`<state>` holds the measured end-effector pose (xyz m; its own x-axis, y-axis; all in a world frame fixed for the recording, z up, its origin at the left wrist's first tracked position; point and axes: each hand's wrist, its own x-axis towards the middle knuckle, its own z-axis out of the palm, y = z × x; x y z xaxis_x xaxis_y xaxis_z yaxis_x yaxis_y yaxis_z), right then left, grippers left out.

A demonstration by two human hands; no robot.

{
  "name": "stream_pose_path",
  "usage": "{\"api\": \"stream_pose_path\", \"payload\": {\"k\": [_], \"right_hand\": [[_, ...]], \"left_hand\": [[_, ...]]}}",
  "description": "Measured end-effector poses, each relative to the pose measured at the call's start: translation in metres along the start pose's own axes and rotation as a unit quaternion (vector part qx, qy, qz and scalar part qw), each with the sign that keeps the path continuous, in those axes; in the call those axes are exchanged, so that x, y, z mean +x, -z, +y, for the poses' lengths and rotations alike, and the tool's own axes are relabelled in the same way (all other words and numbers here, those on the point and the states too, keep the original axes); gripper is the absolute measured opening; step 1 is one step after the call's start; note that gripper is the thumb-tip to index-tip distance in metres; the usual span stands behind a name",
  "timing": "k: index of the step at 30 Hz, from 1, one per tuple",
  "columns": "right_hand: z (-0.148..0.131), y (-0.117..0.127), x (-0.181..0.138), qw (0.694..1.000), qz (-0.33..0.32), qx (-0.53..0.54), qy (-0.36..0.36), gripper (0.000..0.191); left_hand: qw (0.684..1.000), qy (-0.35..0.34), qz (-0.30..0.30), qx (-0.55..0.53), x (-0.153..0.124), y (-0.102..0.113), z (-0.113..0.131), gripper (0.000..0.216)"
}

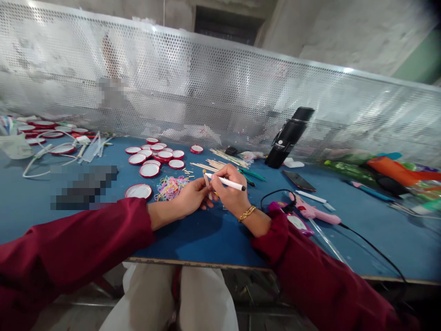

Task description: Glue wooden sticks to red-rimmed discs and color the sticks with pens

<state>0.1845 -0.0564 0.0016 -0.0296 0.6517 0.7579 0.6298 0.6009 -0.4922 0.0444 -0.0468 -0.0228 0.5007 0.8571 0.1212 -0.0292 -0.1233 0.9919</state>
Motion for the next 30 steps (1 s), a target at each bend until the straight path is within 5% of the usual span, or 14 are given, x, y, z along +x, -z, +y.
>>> {"api": "stream_pose_path", "payload": {"k": [30], "right_hand": [[0.0036, 0.0003, 0.0012, 1.000, 0.031, 0.003, -0.001, 0.012]], "left_hand": [[1.000, 0.012, 0.000, -0.021, -0.0002, -0.0002, 0.0000, 0.018]]}}
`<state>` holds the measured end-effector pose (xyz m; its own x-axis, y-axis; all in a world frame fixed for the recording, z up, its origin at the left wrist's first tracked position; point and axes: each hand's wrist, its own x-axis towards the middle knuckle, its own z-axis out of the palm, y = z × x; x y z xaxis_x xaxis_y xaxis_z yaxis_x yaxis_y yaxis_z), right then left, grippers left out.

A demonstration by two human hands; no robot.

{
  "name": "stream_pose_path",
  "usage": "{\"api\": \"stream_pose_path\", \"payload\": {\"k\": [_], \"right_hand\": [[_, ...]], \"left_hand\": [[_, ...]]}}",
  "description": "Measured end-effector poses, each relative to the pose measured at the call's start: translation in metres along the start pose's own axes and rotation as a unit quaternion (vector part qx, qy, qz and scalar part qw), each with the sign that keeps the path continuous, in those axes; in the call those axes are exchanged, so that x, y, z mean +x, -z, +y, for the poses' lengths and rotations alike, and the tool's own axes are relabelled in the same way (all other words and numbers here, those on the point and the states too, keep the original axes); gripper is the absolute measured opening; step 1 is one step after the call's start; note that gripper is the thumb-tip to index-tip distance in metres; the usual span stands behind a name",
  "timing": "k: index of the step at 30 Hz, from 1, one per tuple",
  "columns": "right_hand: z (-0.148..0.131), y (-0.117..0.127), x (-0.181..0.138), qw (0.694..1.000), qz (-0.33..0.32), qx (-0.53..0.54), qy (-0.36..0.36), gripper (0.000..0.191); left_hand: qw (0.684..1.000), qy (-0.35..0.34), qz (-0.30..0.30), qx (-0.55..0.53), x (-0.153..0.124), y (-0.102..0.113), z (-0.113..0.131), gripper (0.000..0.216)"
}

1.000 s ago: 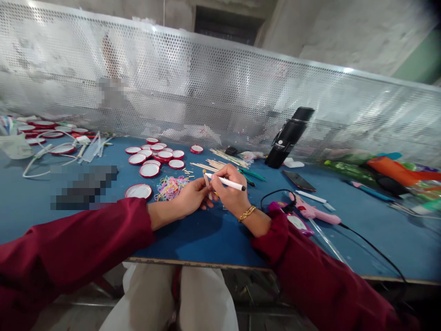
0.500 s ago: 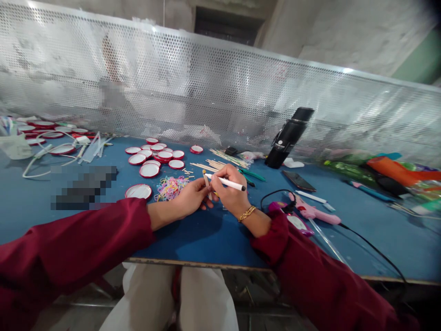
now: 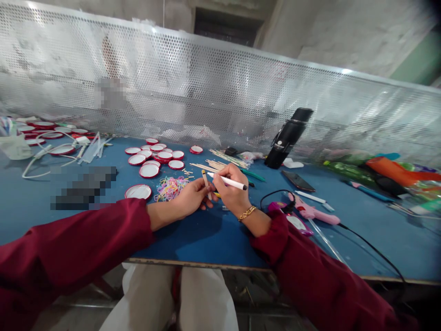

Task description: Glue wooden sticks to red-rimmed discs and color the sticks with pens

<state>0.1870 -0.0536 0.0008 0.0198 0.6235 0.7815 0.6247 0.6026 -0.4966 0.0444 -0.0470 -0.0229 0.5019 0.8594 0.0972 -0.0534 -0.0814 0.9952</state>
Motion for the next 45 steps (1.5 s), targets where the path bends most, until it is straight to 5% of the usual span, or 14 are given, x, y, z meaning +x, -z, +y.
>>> {"api": "stream_pose_path", "payload": {"k": [45], "right_hand": [[-0.0024, 0.0004, -0.0007, 1.000, -0.006, -0.015, 0.014, 0.010]], "left_hand": [[1.000, -0.009, 0.006, 0.005, 0.0011, 0.0004, -0.0014, 0.023]]}}
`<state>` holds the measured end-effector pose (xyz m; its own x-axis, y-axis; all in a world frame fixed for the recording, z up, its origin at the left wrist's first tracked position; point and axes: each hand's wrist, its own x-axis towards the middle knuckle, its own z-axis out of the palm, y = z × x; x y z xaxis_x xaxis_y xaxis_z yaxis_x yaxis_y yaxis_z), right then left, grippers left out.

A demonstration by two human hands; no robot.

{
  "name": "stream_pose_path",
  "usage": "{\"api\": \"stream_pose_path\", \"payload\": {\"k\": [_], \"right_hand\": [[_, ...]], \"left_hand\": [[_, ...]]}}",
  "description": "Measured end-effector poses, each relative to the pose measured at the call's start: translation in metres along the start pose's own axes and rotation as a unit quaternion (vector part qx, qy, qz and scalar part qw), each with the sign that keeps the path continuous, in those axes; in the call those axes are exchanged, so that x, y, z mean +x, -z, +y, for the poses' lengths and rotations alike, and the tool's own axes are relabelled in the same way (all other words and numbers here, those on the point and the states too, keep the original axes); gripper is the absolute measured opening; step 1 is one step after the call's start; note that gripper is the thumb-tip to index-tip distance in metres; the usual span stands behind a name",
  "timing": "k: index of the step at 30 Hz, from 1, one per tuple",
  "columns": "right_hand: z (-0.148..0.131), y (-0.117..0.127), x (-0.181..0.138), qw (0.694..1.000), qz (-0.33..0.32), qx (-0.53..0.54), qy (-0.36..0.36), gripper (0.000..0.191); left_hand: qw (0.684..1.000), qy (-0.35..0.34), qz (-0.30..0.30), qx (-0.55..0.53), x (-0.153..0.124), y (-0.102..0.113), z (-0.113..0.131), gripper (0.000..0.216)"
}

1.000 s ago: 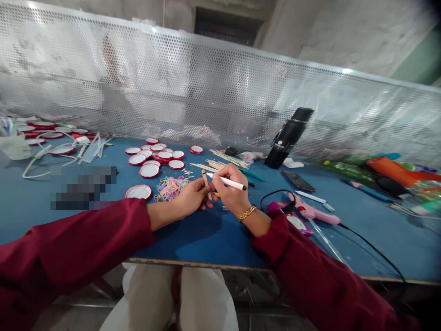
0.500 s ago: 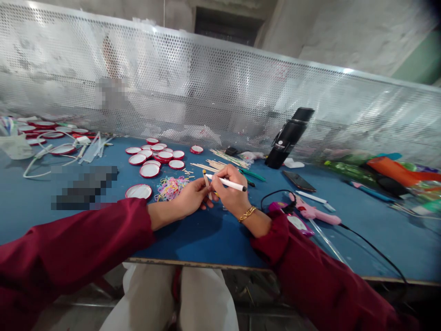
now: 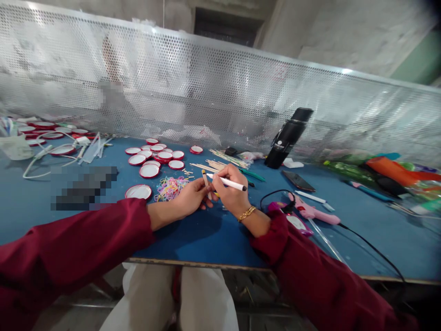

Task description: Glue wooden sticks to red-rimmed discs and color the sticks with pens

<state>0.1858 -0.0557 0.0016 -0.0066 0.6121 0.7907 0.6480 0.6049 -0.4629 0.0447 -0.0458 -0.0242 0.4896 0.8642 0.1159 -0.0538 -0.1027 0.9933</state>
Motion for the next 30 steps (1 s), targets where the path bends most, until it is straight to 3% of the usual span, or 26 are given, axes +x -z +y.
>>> {"api": "stream_pose_path", "payload": {"k": [8, 30], "right_hand": [[-0.0032, -0.0001, -0.0009, 1.000, -0.022, 0.013, -0.001, 0.011], [-0.0024, 0.0007, -0.0001, 1.000, -0.005, 0.004, 0.005, 0.011]], "left_hand": [[1.000, -0.005, -0.007, 0.022, -0.0012, 0.0000, 0.0019, 0.020], [1.000, -0.007, -0.005, 0.017, -0.0006, 0.0006, 0.0002, 0.019]]}}
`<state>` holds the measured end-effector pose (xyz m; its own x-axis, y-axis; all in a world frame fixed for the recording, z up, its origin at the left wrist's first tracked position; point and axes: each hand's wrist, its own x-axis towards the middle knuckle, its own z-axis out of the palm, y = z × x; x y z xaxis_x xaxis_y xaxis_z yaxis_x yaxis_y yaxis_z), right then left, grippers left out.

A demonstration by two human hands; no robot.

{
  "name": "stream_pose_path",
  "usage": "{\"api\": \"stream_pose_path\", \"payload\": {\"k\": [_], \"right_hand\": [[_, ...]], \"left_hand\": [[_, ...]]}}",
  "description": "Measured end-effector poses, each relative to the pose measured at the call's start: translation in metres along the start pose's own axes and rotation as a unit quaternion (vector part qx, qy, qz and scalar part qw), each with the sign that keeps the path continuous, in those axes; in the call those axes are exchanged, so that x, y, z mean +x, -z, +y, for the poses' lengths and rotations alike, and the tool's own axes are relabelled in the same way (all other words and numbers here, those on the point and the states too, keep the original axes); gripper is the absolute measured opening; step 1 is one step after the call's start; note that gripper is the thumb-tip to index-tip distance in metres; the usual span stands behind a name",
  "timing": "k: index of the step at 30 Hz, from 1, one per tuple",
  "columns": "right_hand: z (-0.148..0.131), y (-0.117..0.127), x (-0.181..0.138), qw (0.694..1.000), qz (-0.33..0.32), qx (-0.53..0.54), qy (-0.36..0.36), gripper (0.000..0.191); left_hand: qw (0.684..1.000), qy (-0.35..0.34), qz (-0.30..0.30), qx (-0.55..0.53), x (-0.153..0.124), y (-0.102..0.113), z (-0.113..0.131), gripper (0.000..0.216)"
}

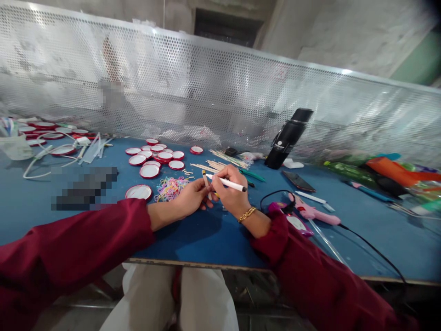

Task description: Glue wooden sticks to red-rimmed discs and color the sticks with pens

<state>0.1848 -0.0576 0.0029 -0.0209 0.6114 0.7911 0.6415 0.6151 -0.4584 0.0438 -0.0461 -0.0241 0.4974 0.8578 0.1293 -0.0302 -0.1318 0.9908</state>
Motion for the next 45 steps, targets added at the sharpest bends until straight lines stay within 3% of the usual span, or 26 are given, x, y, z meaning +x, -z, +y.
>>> {"api": "stream_pose_path", "payload": {"k": [11, 45], "right_hand": [[0.0025, -0.0006, -0.0001, 1.000, -0.005, -0.002, -0.006, 0.011], [-0.0004, -0.0003, -0.0001, 1.000, -0.012, -0.006, 0.000, 0.011]], "left_hand": [[1.000, 0.000, -0.002, -0.027, 0.0008, -0.0001, -0.0021, 0.026], [1.000, 0.000, 0.002, 0.010, 0.0000, 0.0000, 0.0001, 0.016]]}}
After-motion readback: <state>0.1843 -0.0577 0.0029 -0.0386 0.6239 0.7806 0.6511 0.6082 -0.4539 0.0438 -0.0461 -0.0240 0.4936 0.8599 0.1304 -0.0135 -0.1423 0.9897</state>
